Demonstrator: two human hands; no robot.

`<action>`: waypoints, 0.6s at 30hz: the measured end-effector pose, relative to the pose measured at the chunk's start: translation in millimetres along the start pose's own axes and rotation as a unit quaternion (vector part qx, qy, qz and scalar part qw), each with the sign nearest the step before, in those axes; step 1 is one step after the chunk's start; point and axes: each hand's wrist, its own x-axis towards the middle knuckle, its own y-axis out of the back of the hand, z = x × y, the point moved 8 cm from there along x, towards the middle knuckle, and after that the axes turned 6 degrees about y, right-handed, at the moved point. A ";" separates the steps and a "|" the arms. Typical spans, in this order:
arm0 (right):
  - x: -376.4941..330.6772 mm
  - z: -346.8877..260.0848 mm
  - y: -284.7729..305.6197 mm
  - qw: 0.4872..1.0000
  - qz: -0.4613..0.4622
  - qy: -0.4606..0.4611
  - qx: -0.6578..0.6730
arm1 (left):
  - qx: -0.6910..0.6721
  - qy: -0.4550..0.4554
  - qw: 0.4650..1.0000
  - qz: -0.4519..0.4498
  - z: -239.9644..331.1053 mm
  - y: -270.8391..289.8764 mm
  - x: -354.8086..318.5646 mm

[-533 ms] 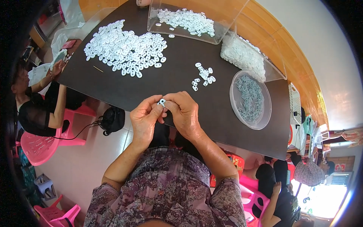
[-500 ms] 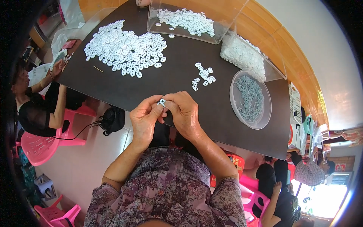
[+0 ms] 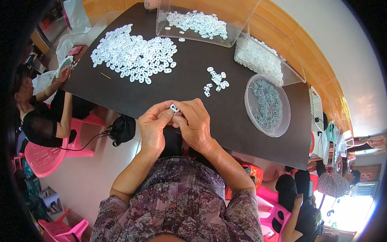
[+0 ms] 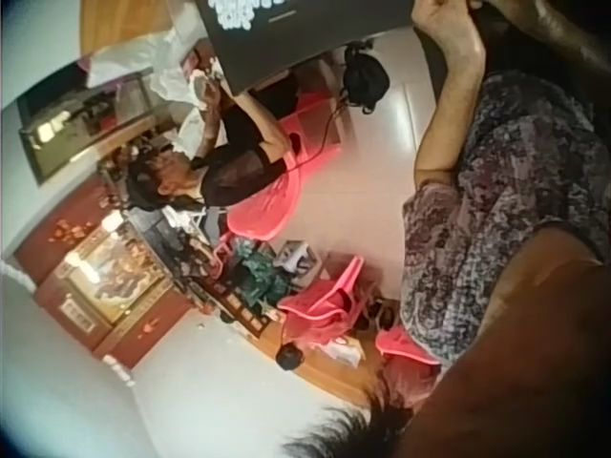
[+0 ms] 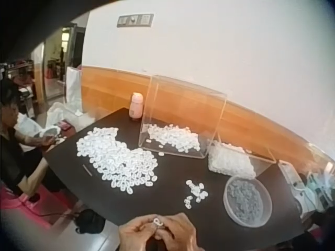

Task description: Manually inserting small grey inserts into white plastic housing components at a shared workbench.

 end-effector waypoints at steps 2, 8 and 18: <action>-2.0 0.3 0.5 1.000 0.009 0.017 -0.012 | 0.003 0.002 1.000 -0.001 -1.8 1.9 -1.7; -4.7 -2.6 5.3 0.999 0.026 0.026 -0.006 | 0.069 -0.030 0.997 -0.022 2.4 4.1 -4.4; -5.3 -4.9 6.7 0.998 0.017 -0.029 0.048 | 0.071 -0.059 0.993 -0.068 16.0 -1.9 -10.9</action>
